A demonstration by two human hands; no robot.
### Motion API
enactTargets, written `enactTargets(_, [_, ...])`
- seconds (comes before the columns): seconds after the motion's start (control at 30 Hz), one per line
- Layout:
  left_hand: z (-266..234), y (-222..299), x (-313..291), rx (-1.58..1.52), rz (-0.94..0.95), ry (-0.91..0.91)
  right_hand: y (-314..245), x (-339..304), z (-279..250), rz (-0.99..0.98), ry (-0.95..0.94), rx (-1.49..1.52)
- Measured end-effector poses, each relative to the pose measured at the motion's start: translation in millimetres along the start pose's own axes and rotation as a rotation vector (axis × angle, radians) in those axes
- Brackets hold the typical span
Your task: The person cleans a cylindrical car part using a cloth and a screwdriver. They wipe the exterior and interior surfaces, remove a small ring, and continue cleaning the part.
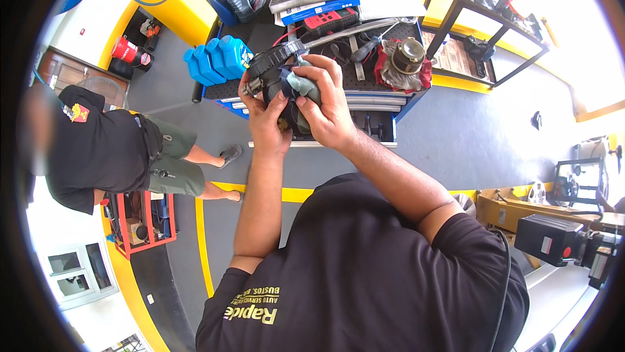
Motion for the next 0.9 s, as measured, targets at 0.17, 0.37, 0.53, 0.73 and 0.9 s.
enactTargets(0.17, [5, 3, -5, 0.065, -0.055, -0.069, 9, 6, -5, 0.028, 0.008, 0.033])
enactTargets(0.37, [14, 11, 2, 0.212, 0.023, -0.215, 1, 2, 1, 0.284, -0.007, -0.033])
enactTargets(0.53, [19, 28, 2, 0.315, 0.033, -0.248, -18, 1, -6, 0.155, -0.053, -0.118])
enactTargets(0.73, [21, 38, 3, 0.230, 0.007, -0.237, -20, 14, -7, 0.156, 0.029, 0.068])
enactTargets(0.9, [21, 38, 4, 0.351, 0.088, -0.255, -42, 16, -8, 0.046, 0.080, -0.139])
Point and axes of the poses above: each hand's wrist, its own x-axis towards the middle knuckle, its own z-axis out of the palm, y = z × x, the point moved 4 cm from there along x, towards the middle knuckle, and after that the axes turned 6 degrees about z, right-handed, at the moved point
